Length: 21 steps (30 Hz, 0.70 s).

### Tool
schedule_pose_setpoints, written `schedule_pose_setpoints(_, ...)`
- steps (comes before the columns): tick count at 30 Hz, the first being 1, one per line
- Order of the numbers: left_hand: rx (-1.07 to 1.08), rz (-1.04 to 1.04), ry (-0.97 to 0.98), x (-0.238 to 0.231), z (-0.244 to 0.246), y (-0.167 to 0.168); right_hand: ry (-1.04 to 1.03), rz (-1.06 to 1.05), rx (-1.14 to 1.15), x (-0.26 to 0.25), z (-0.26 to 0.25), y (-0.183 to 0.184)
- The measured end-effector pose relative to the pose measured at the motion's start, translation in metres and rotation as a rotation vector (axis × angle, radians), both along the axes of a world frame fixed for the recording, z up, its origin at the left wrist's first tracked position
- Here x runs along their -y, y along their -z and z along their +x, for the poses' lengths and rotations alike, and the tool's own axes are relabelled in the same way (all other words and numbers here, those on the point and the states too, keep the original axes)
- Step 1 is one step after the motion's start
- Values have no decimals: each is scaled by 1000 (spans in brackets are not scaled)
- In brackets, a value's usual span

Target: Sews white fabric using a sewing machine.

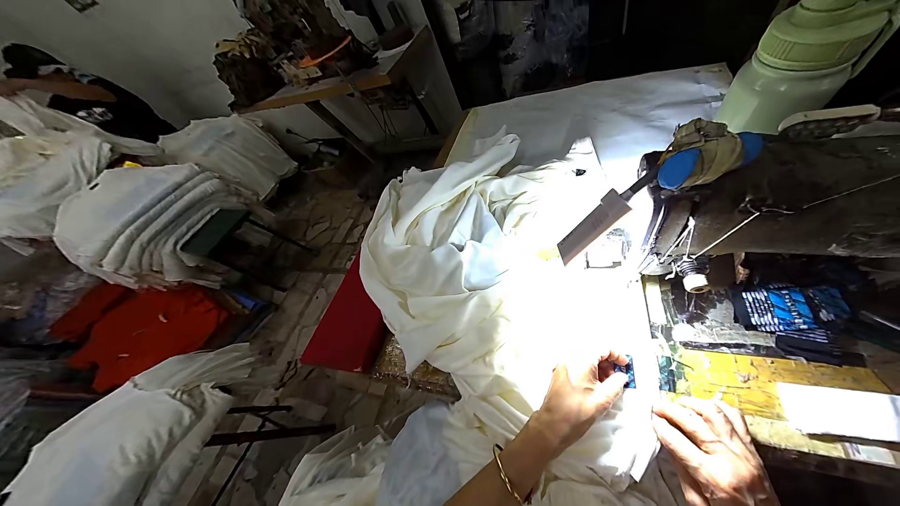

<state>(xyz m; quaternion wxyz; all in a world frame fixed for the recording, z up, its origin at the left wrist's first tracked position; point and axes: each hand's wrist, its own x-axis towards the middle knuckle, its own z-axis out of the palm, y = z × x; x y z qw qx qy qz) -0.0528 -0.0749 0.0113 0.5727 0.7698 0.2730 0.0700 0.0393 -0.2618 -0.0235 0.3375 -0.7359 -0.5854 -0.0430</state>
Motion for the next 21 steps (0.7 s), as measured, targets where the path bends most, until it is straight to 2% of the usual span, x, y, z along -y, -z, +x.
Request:
schedule_pose_setpoints(9, -23, 52, 53, -2, 3, 4, -33, -130, -58, -2, 3, -11)
schedule_pose_setpoints(15, -14, 170, 330, -9, 0, -1, -108, -272, -104, -9, 5, -28)
schedule_pose_setpoints(17, 35, 289, 431, -18, 4, -4, -124, -323, -119, -12, 4, -35)
schedule_pose_setpoints(21, 125, 717, 518, -51, 28, 4, -174, -393, -131, -17, 6, -41)
